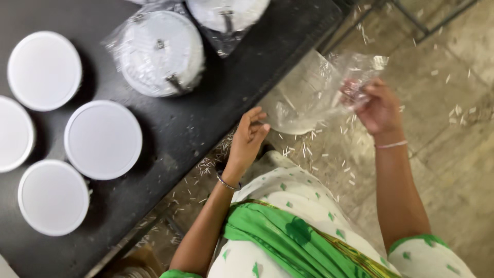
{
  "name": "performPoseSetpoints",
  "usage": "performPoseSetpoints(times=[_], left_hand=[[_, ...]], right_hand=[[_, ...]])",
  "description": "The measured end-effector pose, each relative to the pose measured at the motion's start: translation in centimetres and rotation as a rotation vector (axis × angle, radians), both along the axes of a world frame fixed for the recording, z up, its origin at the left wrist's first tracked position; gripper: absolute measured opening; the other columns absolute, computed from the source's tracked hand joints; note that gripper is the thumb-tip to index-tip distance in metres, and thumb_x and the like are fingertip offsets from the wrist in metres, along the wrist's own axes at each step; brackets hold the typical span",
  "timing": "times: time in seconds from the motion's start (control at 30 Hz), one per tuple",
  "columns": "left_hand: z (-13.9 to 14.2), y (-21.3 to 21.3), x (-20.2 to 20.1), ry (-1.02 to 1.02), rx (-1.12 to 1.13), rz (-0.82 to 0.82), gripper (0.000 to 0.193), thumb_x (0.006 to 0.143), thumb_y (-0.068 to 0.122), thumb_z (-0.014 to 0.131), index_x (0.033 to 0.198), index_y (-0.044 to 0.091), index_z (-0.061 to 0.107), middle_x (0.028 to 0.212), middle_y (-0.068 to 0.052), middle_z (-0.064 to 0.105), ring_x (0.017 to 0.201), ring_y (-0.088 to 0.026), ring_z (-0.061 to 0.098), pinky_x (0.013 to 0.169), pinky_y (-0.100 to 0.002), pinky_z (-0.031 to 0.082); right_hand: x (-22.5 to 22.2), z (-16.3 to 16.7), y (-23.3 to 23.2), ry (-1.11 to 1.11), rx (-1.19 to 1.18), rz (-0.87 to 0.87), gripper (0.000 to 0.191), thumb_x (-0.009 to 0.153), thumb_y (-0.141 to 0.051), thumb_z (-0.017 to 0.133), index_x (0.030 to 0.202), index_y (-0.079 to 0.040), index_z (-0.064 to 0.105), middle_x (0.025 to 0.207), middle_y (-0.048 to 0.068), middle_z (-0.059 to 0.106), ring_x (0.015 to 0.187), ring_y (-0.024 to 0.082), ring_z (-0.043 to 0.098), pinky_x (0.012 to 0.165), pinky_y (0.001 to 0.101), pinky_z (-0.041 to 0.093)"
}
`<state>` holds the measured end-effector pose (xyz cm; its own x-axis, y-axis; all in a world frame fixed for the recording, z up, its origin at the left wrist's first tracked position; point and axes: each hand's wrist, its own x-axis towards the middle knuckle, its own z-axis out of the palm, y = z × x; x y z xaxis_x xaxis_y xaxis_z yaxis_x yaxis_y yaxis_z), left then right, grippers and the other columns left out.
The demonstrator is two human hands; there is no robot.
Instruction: The person wraps round LED panel lights in clear plastic bags at a workbench. They pull a plastic bag from a cloth sack on the floor, insert a light fixture, twist the bag closed, and set the wrapped light aside, repeating the process for several fixtures.
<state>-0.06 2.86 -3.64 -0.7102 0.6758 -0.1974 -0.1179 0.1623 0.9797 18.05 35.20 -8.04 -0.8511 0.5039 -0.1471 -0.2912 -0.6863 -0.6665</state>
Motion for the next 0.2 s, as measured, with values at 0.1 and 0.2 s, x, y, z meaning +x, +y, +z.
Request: performPoseSetpoints(times=[0.1,0.2], left_hand=[[4.5,-1.4,-0.7,0.248,0.103,0.093,0.065,0.097,0.024,0.074,0.152,0.005,0.044,0.149,-0.014,0.056,0.129,-0.024,0.061,0.107,-0.036,0.052],[9.6,-3.1,-3.1,0.450,0.150,0.120,0.086,0.093,0.033,0.082,0.159,0.007,0.035,0.162,-0.013,0.041,0.147,-0.030,0.047,0.120,-0.043,0.040]], right_hand=[[-0.2,3.0,0.7,-0.011,0.017,-0.015,0.010,0.103,-0.012,0.065,0.112,-0.007,0.066,0.111,0.017,0.072,0.108,0.035,0.067,0.098,0.0549,0.053],[-2.8,4.3,0.7,0.054,0.024,0.157,0.012,0.104,-0.017,0.064,0.111,-0.007,0.064,0.114,0.019,0.074,0.101,0.035,0.069,0.088,0.0487,0.054]])
